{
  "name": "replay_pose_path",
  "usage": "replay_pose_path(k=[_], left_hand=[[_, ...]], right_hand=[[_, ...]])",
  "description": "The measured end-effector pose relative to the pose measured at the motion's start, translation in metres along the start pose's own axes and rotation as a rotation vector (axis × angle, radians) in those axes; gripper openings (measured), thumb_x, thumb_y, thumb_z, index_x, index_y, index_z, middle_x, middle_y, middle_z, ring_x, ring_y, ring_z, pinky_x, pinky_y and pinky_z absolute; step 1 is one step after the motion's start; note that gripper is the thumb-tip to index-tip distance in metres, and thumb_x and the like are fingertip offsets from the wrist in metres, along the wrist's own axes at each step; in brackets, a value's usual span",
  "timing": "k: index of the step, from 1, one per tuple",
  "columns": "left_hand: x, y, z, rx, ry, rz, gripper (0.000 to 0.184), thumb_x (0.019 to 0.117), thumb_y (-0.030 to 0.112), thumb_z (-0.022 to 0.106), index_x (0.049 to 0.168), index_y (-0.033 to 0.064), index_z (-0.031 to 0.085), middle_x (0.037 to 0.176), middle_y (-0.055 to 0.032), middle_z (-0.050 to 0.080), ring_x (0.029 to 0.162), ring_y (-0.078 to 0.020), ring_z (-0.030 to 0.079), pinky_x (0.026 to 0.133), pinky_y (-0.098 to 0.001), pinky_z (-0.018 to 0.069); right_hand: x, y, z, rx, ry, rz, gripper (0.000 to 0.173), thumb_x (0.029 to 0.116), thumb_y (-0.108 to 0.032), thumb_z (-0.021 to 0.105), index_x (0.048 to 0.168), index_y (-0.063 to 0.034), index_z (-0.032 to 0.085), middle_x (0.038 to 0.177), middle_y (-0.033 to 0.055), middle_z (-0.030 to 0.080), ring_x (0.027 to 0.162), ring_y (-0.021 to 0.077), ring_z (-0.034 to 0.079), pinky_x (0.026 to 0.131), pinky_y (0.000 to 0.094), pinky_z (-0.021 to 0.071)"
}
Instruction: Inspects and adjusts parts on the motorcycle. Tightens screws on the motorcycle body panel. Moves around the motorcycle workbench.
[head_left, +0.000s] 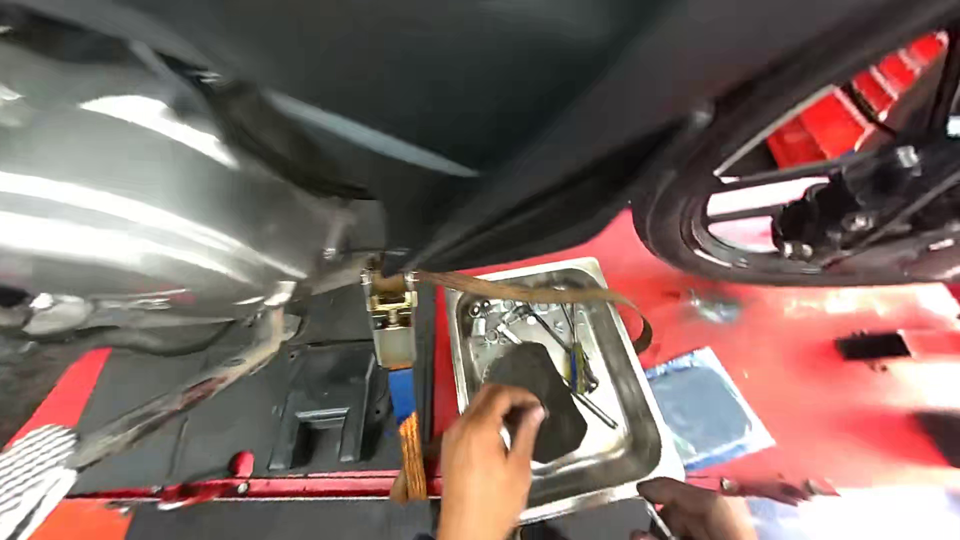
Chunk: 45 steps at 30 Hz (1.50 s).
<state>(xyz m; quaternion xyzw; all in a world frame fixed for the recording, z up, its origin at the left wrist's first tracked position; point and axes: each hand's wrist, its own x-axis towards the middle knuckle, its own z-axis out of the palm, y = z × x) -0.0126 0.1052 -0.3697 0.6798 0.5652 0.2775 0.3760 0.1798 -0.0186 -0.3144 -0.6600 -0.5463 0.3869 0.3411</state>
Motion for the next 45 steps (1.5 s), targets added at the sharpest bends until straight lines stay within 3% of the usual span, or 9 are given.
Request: replay_pose_path(k=[4,10,16,23,27,32,37,42,45], left_hand=[[0.05,-0.007,0.016,0.358,-0.054,-0.055,0.014,0.0963,0.028,0.07,0.103,0.0184,0.078,0.102,-0.0029,0.073,0.091,-0.0218,0.071,0.081,-0.052,0.0583],[0.093,-0.012,0.062,0.474,-0.104,0.024,0.015,0.0987,0.026,0.068,0.105,0.0152,0.076,0.108,-0.01,0.073,0.1,-0.0329,0.069,0.086,-0.061,0.0542],[0.099,-0.015,0.075,0.54,-0.128,-0.03,0.017,0.0967,0.031,0.071,0.103,0.0169,0.078,0.114,-0.0076,0.073,0.111,-0.0338,0.065,0.092,-0.0602,0.0512],[0.119,-0.02,0.077,0.564,-0.005,-0.126,0.014,0.0944,0.027,0.073,0.102,0.0161,0.076,0.103,-0.0062,0.075,0.099,-0.0282,0.07,0.089,-0.0592,0.0543],[0.12,-0.015,0.082,0.566,0.022,-0.002,0.013,0.0976,0.022,0.068,0.106,0.0177,0.076,0.108,-0.0053,0.073,0.097,-0.0263,0.069,0.086,-0.0562,0.0552],[0.145,-0.013,0.082,0.527,-0.032,0.128,0.023,0.0996,0.011,0.06,0.113,0.0175,0.077,0.124,-0.0026,0.072,0.116,-0.0235,0.067,0.1,-0.0524,0.0523],[0.15,-0.009,0.09,0.642,-0.306,0.293,0.015,0.0929,0.022,0.073,0.107,0.0183,0.078,0.115,-0.0037,0.071,0.11,-0.026,0.066,0.091,-0.052,0.0553],[0.149,-0.015,0.099,0.721,-0.283,0.282,0.014,0.0973,0.026,0.069,0.103,0.018,0.079,0.112,-0.0046,0.072,0.111,-0.0286,0.064,0.091,-0.0507,0.0542],[0.13,-0.005,0.089,0.427,-0.204,0.181,0.015,0.0993,0.021,0.064,0.105,0.0111,0.074,0.105,-0.0065,0.071,0.098,-0.0226,0.068,0.088,-0.0489,0.0562]], right_hand=[[-0.019,0.018,-0.015,-0.001,-0.015,0.049,0.031,0.0988,-0.022,0.067,0.118,0.0031,0.065,0.082,0.013,0.069,0.066,0.0184,0.065,0.06,0.0377,0.056],[-0.053,0.043,-0.042,0.043,0.044,0.134,0.033,0.0994,-0.022,0.066,0.117,0.0052,0.064,0.085,0.0158,0.069,0.068,0.0208,0.065,0.062,0.0391,0.0558],[-0.078,0.071,-0.073,0.058,0.111,0.19,0.034,0.1011,-0.023,0.064,0.118,0.0064,0.063,0.08,0.0152,0.065,0.062,0.0213,0.061,0.056,0.0394,0.0521],[-0.09,0.082,-0.085,0.075,0.138,0.24,0.036,0.1015,-0.024,0.064,0.122,0.0062,0.06,0.08,0.015,0.065,0.061,0.0207,0.06,0.055,0.0393,0.0524],[-0.092,0.078,-0.082,0.102,0.156,0.223,0.035,0.1013,-0.022,0.064,0.119,0.0068,0.061,0.08,0.0149,0.065,0.062,0.0197,0.06,0.055,0.0376,0.0521],[-0.097,0.077,-0.08,0.089,0.175,0.246,0.032,0.1005,-0.021,0.064,0.118,0.006,0.062,0.079,0.0138,0.065,0.061,0.0177,0.06,0.055,0.0352,0.0521],[-0.1,0.079,-0.08,0.071,0.169,0.261,0.031,0.1004,-0.02,0.064,0.119,0.0047,0.062,0.082,0.014,0.067,0.064,0.0176,0.063,0.057,0.0359,0.0541],[-0.097,0.071,-0.08,0.06,0.156,0.26,0.033,0.1009,-0.021,0.064,0.121,0.0043,0.061,0.083,0.013,0.069,0.065,0.0173,0.064,0.058,0.0359,0.0552],[-0.093,0.062,-0.077,0.036,0.152,0.246,0.034,0.1007,-0.023,0.064,0.122,0.0032,0.061,0.084,0.0126,0.07,0.066,0.0177,0.066,0.059,0.037,0.0564]])
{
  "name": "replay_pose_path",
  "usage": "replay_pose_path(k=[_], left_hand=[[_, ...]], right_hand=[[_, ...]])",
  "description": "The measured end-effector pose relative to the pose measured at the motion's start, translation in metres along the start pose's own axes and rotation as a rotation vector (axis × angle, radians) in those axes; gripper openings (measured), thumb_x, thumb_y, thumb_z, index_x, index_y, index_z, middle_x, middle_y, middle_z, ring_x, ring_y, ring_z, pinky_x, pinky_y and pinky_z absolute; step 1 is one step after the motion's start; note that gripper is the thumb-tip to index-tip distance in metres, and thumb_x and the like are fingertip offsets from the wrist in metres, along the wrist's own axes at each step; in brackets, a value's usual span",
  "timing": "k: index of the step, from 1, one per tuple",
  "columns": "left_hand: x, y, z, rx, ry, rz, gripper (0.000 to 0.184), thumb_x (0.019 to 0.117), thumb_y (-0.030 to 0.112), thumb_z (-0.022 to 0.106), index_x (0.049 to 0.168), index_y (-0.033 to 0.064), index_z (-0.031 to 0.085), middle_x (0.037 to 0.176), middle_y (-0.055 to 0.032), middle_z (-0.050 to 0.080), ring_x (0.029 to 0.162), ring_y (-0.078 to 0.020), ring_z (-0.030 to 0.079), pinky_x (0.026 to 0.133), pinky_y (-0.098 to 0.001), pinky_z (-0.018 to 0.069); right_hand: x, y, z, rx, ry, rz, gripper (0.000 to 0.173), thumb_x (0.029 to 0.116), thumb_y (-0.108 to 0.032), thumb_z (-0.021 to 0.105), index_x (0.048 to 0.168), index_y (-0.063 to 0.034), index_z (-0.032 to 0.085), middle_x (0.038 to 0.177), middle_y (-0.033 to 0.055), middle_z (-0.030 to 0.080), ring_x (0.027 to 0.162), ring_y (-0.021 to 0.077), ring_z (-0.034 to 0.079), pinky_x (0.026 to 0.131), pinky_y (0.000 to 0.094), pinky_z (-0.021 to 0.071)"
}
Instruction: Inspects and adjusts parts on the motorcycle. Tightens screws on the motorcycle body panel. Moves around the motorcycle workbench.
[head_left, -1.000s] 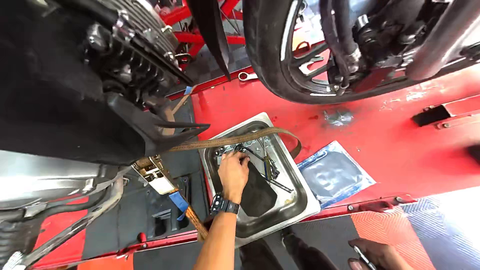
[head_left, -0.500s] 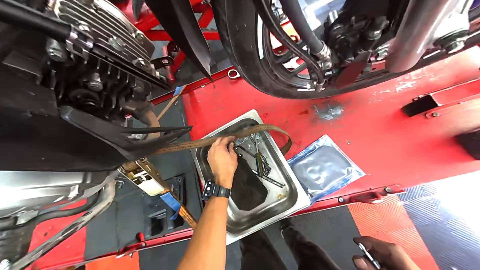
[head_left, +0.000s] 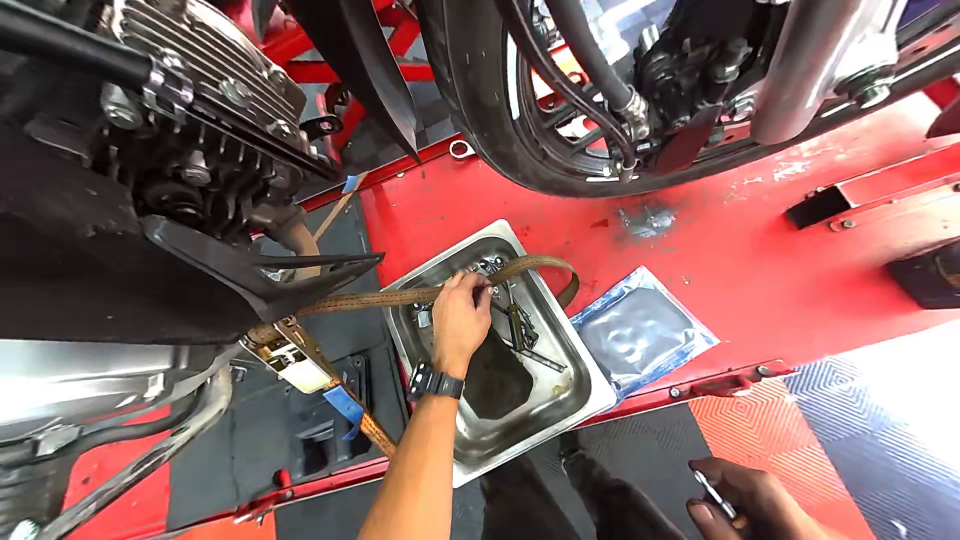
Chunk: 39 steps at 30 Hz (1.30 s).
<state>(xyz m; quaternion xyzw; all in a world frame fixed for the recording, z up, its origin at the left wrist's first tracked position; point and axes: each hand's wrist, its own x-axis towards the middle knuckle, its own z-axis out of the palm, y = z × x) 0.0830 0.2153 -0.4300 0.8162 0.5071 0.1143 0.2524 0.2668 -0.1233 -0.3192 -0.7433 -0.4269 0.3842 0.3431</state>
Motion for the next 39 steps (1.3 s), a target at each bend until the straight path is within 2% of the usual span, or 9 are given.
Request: replay_pose_path(k=[2,6,11,16,22,27,34,36,39], left_hand=[[-0.032,0.023,-0.018,-0.324,0.009,-0.119,0.015,0.1013,0.02,0.061,0.109,0.0097,0.069,0.099,-0.0049,0.072,0.084,-0.0177,0.07,0.076,-0.0427,0.059],[-0.104,0.064,-0.051,-0.942,-0.089,-0.237,0.015,0.1009,0.005,0.051,0.106,-0.0002,0.063,0.108,-0.0151,0.073,0.084,-0.0279,0.074,0.078,-0.0445,0.0636],[-0.173,0.09,-0.085,-1.26,-0.162,-0.208,0.012,0.1023,0.005,0.048,0.1,-0.0022,0.058,0.11,-0.0176,0.07,0.08,-0.022,0.072,0.073,-0.037,0.0628],[-0.197,0.094,-0.109,-1.378,-0.181,-0.226,0.012,0.1038,0.007,0.051,0.103,-0.0028,0.058,0.109,-0.0194,0.07,0.082,-0.0213,0.072,0.073,-0.0357,0.0624],[-0.205,0.07,-0.146,-1.348,-0.211,-0.216,0.013,0.1025,0.005,0.055,0.106,-0.0055,0.063,0.11,-0.0199,0.071,0.087,-0.023,0.073,0.077,-0.0371,0.0632],[-0.209,0.042,-0.19,-1.463,-0.249,-0.199,0.019,0.1031,0.011,0.058,0.109,-0.0042,0.067,0.112,-0.0179,0.07,0.092,-0.0219,0.071,0.082,-0.0375,0.0622],[-0.204,0.008,-0.251,-1.367,-0.273,-0.002,0.021,0.1027,0.013,0.06,0.11,-0.0041,0.069,0.111,-0.0175,0.07,0.092,-0.0214,0.072,0.082,-0.0368,0.0625],[-0.203,0.004,-0.266,-1.277,-0.248,0.064,0.021,0.1023,0.012,0.061,0.112,-0.005,0.069,0.111,-0.0165,0.07,0.092,-0.0206,0.071,0.082,-0.0365,0.0628],[-0.204,0.006,-0.291,-1.16,-0.214,0.088,0.018,0.1027,0.005,0.057,0.111,-0.0072,0.066,0.106,-0.0149,0.07,0.088,-0.02,0.072,0.079,-0.0369,0.064]], right_hand=[[0.002,-0.01,0.003,-0.003,-0.004,-0.032,0.034,0.1006,-0.022,0.064,0.122,0.0036,0.061,0.088,0.0144,0.07,0.069,0.0187,0.067,0.062,0.0383,0.0574],[0.01,-0.041,0.019,0.015,-0.021,-0.152,0.028,0.099,-0.019,0.065,0.119,-0.0002,0.069,0.098,0.0166,0.07,0.076,0.0194,0.067,0.066,0.0359,0.0577],[0.015,-0.082,0.045,0.022,-0.005,-0.26,0.025,0.0971,-0.023,0.068,0.117,-0.0093,0.074,0.094,0.0118,0.068,0.075,0.017,0.066,0.062,0.0338,0.0562],[0.014,-0.106,0.064,-0.009,0.021,-0.315,0.022,0.0979,-0.023,0.067,0.116,-0.0132,0.074,0.095,0.008,0.07,0.075,0.0136,0.067,0.062,0.0316,0.0562],[0.005,-0.141,0.095,0.003,0.065,-0.292,0.018,0.0961,-0.021,0.069,0.109,-0.0085,0.073,0.093,0.0046,0.072,0.075,0.0086,0.066,0.065,0.0273,0.0573],[0.003,-0.18,0.127,0.051,0.136,-0.37,0.017,0.097,-0.024,0.066,0.107,-0.0117,0.072,0.092,-0.0017,0.072,0.073,0.0022,0.065,0.062,0.0213,0.0556],[-0.001,-0.237,0.157,0.054,0.182,-0.413,0.016,0.0974,-0.025,0.067,0.105,-0.011,0.072,0.088,-0.0008,0.07,0.069,0.0027,0.062,0.059,0.0207,0.0527],[-0.004,-0.249,0.165,0.095,0.191,-0.407,0.018,0.0971,-0.024,0.069,0.109,-0.0101,0.071,0.089,-0.001,0.072,0.07,0.0034,0.063,0.059,0.0219,0.0538],[-0.006,-0.266,0.178,0.12,0.235,-0.438,0.034,0.0969,-0.021,0.068,0.129,-0.0094,0.063,0.089,0.0,0.073,0.069,0.0055,0.065,0.059,0.0239,0.0551]])
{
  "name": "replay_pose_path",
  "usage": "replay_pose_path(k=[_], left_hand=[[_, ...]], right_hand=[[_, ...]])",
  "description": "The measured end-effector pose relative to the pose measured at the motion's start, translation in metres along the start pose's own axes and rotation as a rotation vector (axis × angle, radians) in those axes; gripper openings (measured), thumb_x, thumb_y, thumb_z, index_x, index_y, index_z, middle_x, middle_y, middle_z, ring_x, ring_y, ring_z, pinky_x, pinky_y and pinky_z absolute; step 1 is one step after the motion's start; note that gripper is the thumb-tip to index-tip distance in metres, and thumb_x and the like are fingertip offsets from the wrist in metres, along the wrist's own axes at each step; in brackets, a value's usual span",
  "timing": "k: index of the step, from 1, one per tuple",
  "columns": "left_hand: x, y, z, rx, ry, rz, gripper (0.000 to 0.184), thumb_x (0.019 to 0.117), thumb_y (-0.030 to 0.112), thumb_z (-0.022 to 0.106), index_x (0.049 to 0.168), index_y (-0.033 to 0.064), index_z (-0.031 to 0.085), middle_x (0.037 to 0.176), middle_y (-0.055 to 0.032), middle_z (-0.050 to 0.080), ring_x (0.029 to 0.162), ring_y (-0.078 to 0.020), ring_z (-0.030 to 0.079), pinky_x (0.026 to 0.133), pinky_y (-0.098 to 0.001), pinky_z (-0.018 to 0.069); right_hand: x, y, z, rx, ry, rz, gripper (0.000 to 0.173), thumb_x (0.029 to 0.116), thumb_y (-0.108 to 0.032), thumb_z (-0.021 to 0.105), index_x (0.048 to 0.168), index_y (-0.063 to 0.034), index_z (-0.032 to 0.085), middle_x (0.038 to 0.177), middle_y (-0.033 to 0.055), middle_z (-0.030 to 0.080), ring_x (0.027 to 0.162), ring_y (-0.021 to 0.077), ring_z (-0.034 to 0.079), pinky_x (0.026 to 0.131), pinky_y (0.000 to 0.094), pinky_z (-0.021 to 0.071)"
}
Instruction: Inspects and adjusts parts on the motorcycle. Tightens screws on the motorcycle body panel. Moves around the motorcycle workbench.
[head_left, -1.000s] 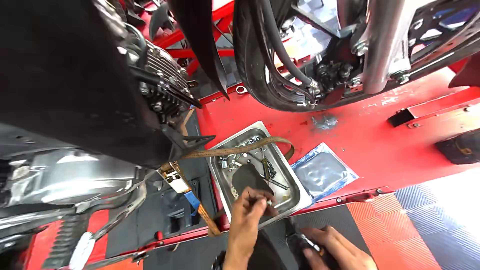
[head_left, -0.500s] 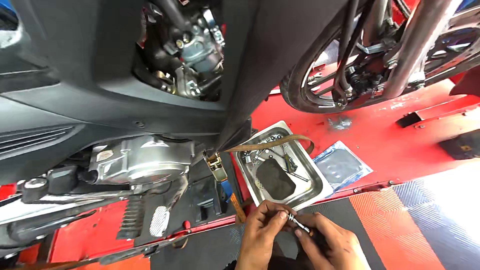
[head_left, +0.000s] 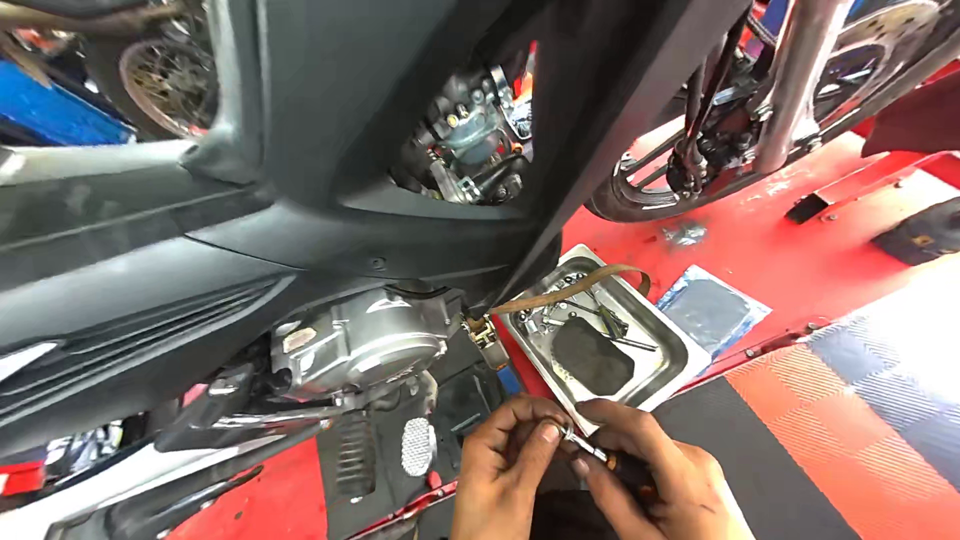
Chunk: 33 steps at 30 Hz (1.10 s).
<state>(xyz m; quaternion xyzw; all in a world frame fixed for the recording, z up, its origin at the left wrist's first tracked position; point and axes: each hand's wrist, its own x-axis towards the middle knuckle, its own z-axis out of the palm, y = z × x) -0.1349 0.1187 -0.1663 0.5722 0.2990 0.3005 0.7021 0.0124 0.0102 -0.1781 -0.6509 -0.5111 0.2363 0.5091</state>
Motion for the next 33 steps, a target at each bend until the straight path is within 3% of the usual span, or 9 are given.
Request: replay_pose_path(k=[4,7,10,14,15,19,23,27,33], left_hand=[[-0.001,0.035,-0.017,0.11,0.088,0.018,0.016,0.101,0.002,0.058,0.111,-0.0084,0.066,0.098,-0.0123,0.072,0.083,-0.0161,0.071,0.078,-0.0328,0.0629],[0.011,0.056,-0.034,0.191,0.194,0.061,0.016,0.0989,0.009,0.064,0.103,-0.0045,0.071,0.089,-0.0135,0.073,0.078,-0.0174,0.071,0.076,-0.0331,0.0625],[0.032,0.071,-0.047,0.251,0.305,0.079,0.014,0.0984,0.016,0.066,0.098,0.0041,0.073,0.083,-0.0091,0.072,0.074,-0.0155,0.068,0.072,-0.0326,0.06],[0.049,0.083,-0.067,0.333,0.339,0.069,0.027,0.1017,0.041,0.061,0.107,0.0173,0.073,0.087,-0.001,0.07,0.069,-0.0103,0.066,0.063,-0.0271,0.0578],[0.052,0.084,-0.072,0.337,0.338,0.083,0.028,0.1018,0.042,0.061,0.108,0.0177,0.073,0.088,-0.0004,0.071,0.07,-0.0104,0.066,0.063,-0.0269,0.0579],[0.074,0.086,-0.087,0.313,0.407,0.135,0.022,0.1035,0.027,0.061,0.106,0.0081,0.073,0.088,-0.0039,0.072,0.073,-0.0114,0.068,0.069,-0.0283,0.0603],[0.079,0.084,-0.097,0.287,0.422,0.143,0.018,0.1019,0.019,0.063,0.108,0.0052,0.074,0.088,-0.0058,0.072,0.073,-0.0121,0.068,0.069,-0.0274,0.0597],[0.065,0.081,-0.105,0.372,0.326,0.171,0.022,0.1029,0.026,0.062,0.118,0.0165,0.075,0.089,-0.0014,0.072,0.068,-0.0096,0.066,0.06,-0.0236,0.0574],[0.069,0.084,-0.11,0.37,0.298,0.147,0.025,0.1042,0.026,0.06,0.123,0.0163,0.074,0.096,-0.003,0.073,0.068,-0.0105,0.066,0.06,-0.0234,0.0569]], right_hand=[[0.014,-0.019,0.029,0.066,0.073,-0.093,0.031,0.0996,-0.019,0.065,0.129,-0.0125,0.07,0.095,0.0054,0.072,0.075,0.0087,0.065,0.063,0.0256,0.055],[0.039,-0.036,0.054,0.253,0.168,-0.11,0.024,0.0996,-0.018,0.065,0.121,-0.0109,0.072,0.096,-0.0011,0.074,0.073,0.0032,0.065,0.062,0.0221,0.057],[0.07,-0.059,0.075,0.405,0.233,0.048,0.022,0.097,-0.019,0.066,0.118,-0.0205,0.073,0.08,-0.0099,0.068,0.057,0.003,0.058,0.049,0.0222,0.0506],[0.111,-0.083,0.093,0.6,0.174,0.274,0.022,0.1014,-0.017,0.062,0.122,-0.0181,0.069,0.073,0.0015,0.064,0.049,0.0145,0.055,0.041,0.028,0.0464],[0.118,-0.086,0.098,0.64,0.166,0.307,0.022,0.1017,-0.017,0.062,0.122,-0.0172,0.069,0.074,0.0033,0.065,0.05,0.016,0.055,0.042,0.0284,0.0457],[0.148,-0.09,0.119,0.709,0.197,0.413,0.018,0.0985,-0.016,0.067,0.116,-0.0136,0.071,0.082,0.0031,0.071,0.061,0.0143,0.065,0.052,0.0297,0.0548],[0.147,-0.095,0.126,0.67,0.191,0.397,0.018,0.1021,-0.022,0.063,0.118,-0.0166,0.069,0.075,0.0044,0.066,0.05,0.017,0.054,0.042,0.0296,0.0416],[0.148,-0.095,0.131,0.701,0.207,0.401,0.019,0.1024,-0.024,0.063,0.12,-0.0177,0.067,0.077,0.0046,0.066,0.048,0.0167,0.053,0.04,0.028,0.0416],[0.151,-0.098,0.131,0.739,0.221,0.428,0.02,0.1019,-0.02,0.064,0.121,-0.0162,0.067,0.078,0.0055,0.066,0.049,0.015,0.055,0.041,0.0253,0.0437]])
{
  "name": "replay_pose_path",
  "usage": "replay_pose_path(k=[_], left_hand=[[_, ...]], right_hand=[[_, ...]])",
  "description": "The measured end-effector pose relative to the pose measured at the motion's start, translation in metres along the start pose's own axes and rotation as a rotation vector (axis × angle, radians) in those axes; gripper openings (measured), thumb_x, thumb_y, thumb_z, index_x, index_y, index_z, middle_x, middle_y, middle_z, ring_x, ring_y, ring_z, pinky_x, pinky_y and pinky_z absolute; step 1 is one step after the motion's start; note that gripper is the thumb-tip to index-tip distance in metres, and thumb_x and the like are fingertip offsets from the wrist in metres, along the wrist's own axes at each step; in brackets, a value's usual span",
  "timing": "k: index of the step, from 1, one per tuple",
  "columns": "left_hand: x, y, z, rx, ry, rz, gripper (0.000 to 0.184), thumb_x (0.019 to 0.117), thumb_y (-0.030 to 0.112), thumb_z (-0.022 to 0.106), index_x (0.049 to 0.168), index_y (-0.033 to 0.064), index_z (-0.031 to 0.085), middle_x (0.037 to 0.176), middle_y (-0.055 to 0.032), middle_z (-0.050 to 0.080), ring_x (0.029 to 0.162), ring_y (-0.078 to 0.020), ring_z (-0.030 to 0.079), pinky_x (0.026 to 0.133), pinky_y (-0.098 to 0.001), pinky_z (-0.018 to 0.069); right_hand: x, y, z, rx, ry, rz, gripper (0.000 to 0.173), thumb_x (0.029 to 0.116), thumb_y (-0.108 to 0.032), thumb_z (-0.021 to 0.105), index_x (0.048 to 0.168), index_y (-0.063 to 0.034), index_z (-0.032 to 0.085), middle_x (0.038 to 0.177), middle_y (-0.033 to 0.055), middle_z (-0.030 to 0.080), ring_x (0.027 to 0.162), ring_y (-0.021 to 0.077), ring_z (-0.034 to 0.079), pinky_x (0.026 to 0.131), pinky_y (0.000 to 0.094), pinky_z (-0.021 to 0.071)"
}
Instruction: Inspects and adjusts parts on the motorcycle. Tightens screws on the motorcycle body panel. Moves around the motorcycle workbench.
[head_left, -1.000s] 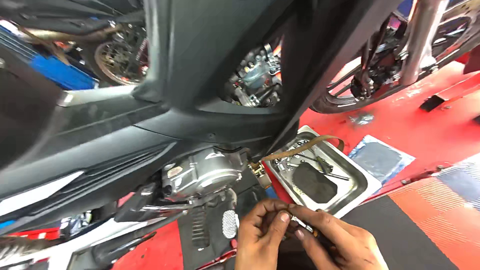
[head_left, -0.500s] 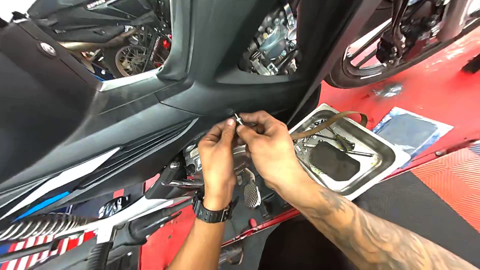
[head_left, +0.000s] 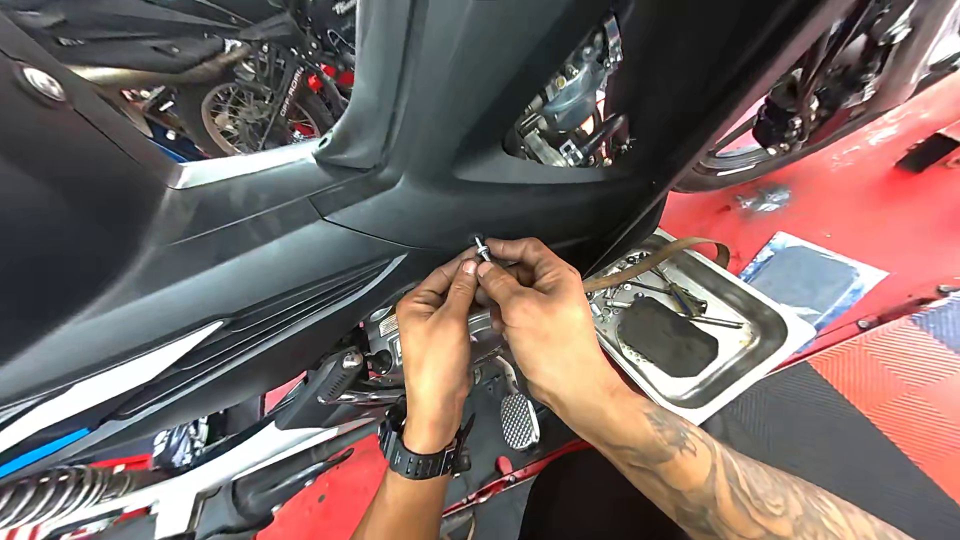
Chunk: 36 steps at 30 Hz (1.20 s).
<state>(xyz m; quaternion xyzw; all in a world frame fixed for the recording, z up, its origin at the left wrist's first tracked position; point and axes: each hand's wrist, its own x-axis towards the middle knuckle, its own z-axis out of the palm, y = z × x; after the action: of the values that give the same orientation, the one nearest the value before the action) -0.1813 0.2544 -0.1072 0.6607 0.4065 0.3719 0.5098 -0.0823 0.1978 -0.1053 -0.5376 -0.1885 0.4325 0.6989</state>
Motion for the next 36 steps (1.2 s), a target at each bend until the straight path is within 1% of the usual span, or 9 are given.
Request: replay_pose_path(k=[2,5,14,17,21,27,33,35,36], left_hand=[[0.001,0.001,-0.001,-0.001,-0.009,-0.01,0.026,0.104,0.024,0.06,0.125,0.0153,0.074,0.099,-0.0041,0.074,0.07,-0.0114,0.067,0.062,-0.0238,0.0573],[0.003,0.002,-0.001,-0.006,-0.007,-0.016,0.027,0.1045,0.022,0.059,0.125,0.0128,0.073,0.102,-0.0051,0.074,0.075,-0.0119,0.068,0.067,-0.0249,0.0589],[0.008,0.0,-0.001,-0.029,0.045,0.004,0.026,0.1052,0.015,0.057,0.123,0.0051,0.073,0.097,-0.0077,0.074,0.072,-0.0121,0.068,0.066,-0.0243,0.0591],[0.008,0.001,-0.003,-0.07,0.037,-0.003,0.027,0.1061,0.014,0.055,0.123,0.002,0.072,0.103,-0.0111,0.075,0.081,-0.0167,0.073,0.075,-0.0298,0.0628],[0.012,0.003,-0.011,-0.233,-0.072,-0.134,0.033,0.1089,0.019,0.047,0.119,-0.0004,0.072,0.1,-0.0146,0.074,0.079,-0.0173,0.072,0.076,-0.0311,0.0621],[0.026,0.015,-0.009,-0.314,-0.192,-0.354,0.036,0.1088,0.029,0.048,0.107,0.0022,0.071,0.08,-0.0087,0.063,0.056,-0.0118,0.057,0.049,-0.025,0.0534],[0.032,0.023,-0.006,-0.403,-0.189,-0.508,0.028,0.1036,0.027,0.057,0.108,0.0052,0.075,0.082,-0.0084,0.066,0.055,-0.008,0.054,0.045,-0.0195,0.0446],[0.032,0.025,-0.004,-0.426,-0.175,-0.543,0.028,0.1027,0.029,0.059,0.104,0.0061,0.075,0.074,-0.0064,0.063,0.051,-0.0074,0.051,0.042,-0.0201,0.0426],[0.031,0.026,-0.002,-0.438,-0.157,-0.559,0.028,0.1021,0.03,0.06,0.101,0.0063,0.074,0.07,-0.0057,0.06,0.049,-0.0073,0.05,0.04,-0.0208,0.042]], right_hand=[[0.003,0.0,0.001,0.027,0.019,-0.012,0.02,0.101,-0.016,0.065,0.121,-0.0128,0.068,0.079,0.0063,0.068,0.051,0.0151,0.057,0.042,0.0247,0.0456],[0.0,-0.005,-0.001,0.001,0.0,0.035,0.023,0.1017,-0.02,0.065,0.125,-0.017,0.066,0.077,0.0071,0.066,0.047,0.0152,0.053,0.039,0.0247,0.0422],[0.004,-0.008,0.003,0.049,0.0,0.111,0.023,0.102,-0.022,0.064,0.125,-0.016,0.064,0.079,0.0084,0.067,0.048,0.0152,0.054,0.041,0.0248,0.0434],[0.006,-0.009,0.004,0.101,0.008,0.161,0.023,0.1017,-0.027,0.065,0.12,-0.014,0.061,0.076,0.0093,0.066,0.046,0.0149,0.052,0.041,0.0244,0.0418],[0.01,-0.013,0.004,0.251,-0.001,0.247,0.019,0.102,-0.024,0.064,0.114,-0.0094,0.063,0.076,0.0106,0.066,0.047,0.014,0.053,0.043,0.0242,0.0454],[0.015,-0.021,0.009,0.445,0.08,0.471,0.033,0.1071,-0.04,0.05,0.111,-0.01,0.063,0.077,0.0091,0.066,0.049,0.0138,0.056,0.043,0.0244,0.0474],[0.015,-0.035,0.011,0.512,0.15,0.561,0.056,0.1031,-0.061,0.041,0.094,-0.0118,0.067,0.071,0.0056,0.061,0.052,0.0139,0.057,0.045,0.0276,0.0483],[0.01,-0.034,0.01,0.468,0.116,0.5,0.053,0.1033,-0.06,0.044,0.102,-0.0115,0.066,0.077,0.0084,0.063,0.057,0.0172,0.06,0.049,0.0311,0.0517],[0.004,-0.03,0.01,0.393,0.088,0.408,0.043,0.1041,-0.053,0.049,0.109,-0.0127,0.064,0.082,0.0093,0.064,0.061,0.019,0.063,0.052,0.0331,0.0543]])
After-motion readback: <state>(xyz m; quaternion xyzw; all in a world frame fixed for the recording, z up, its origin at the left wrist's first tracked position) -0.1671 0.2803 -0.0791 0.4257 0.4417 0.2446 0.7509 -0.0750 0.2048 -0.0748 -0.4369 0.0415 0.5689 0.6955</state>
